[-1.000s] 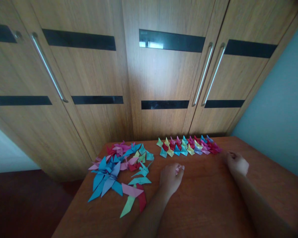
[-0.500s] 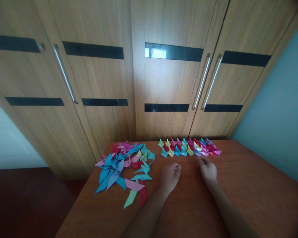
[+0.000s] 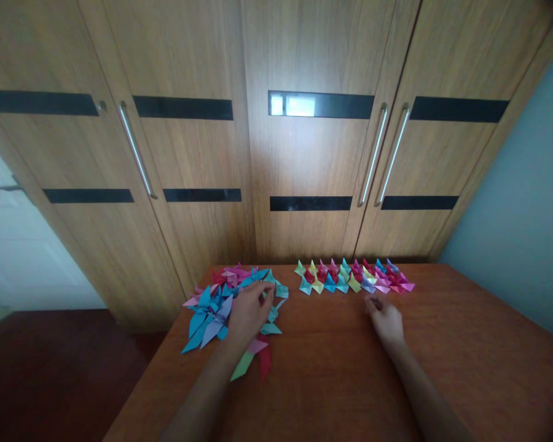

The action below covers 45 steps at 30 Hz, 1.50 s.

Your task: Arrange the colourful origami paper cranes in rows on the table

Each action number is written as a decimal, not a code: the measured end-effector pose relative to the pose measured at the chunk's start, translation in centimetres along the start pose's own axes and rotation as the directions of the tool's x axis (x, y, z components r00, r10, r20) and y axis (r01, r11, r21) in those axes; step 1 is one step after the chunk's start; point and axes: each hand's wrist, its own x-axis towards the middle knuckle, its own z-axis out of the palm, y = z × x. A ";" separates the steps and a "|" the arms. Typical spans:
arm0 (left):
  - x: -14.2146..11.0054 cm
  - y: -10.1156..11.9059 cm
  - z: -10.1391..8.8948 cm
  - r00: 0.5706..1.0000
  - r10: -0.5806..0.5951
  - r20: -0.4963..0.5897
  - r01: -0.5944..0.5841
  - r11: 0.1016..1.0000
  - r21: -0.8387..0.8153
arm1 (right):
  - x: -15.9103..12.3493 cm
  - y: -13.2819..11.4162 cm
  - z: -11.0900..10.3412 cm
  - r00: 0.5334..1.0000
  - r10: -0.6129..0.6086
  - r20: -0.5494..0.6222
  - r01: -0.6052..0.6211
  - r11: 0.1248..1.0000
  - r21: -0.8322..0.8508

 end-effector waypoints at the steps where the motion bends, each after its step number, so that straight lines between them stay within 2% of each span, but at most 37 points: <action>1: 0.1 -1.1 -0.8 0.999 -0.041 0.008 0.040 0.995 0.090 | 0.0 0.0 0.0 1.000 0.002 0.001 -0.002 1.000 -0.001; 5: -0.3 -4.2 -2.4 0.976 -0.171 0.138 0.114 0.930 0.348 | 0.1 -0.1 0.0 1.000 0.003 0.028 -0.002 1.000 -0.020; 8: -1.1 -4.8 -2.3 0.949 -0.224 0.223 0.102 0.885 0.455 | 0.1 -0.1 0.0 0.999 -0.007 0.038 0.007 1.000 -0.021; 11: -1.3 -4.7 -2.0 0.936 -0.238 0.261 0.072 0.853 0.517 | 0.1 -0.1 0.0 0.999 -0.011 0.042 0.012 1.000 -0.013; 19: -0.8 -4.5 -1.5 0.921 -0.256 0.292 0.048 0.821 0.570 | 0.1 -0.2 0.1 0.999 -0.010 0.051 0.012 1.000 -0.021; 26: -1.1 -5.2 -1.0 0.947 -0.181 0.265 0.005 0.834 0.552 | 0.2 0.3 0.3 0.998 -0.029 0.058 0.032 0.999 -0.040; 34: -1.4 -5.0 -1.1 0.955 -0.149 0.257 -0.005 0.857 0.515 | 0.2 0.1 0.3 0.998 -0.019 0.056 0.021 0.998 -0.051; 37: -1.3 -4.7 -1.3 0.971 -0.128 0.204 0.020 0.888 0.460 | 0.2 0.1 0.3 0.998 -0.025 0.055 0.027 0.999 -0.046; 40: -1.1 -4.5 -1.9 0.997 -0.055 0.052 0.030 0.915 0.403 | 0.2 0.1 0.3 0.999 -0.024 0.047 0.026 0.999 -0.045; 45: 0.0 -4.3 -3.9 0.985 -0.031 -0.169 0.078 0.956 0.282 | 0.2 0.0 0.2 0.998 -0.037 0.052 0.040 0.998 -0.057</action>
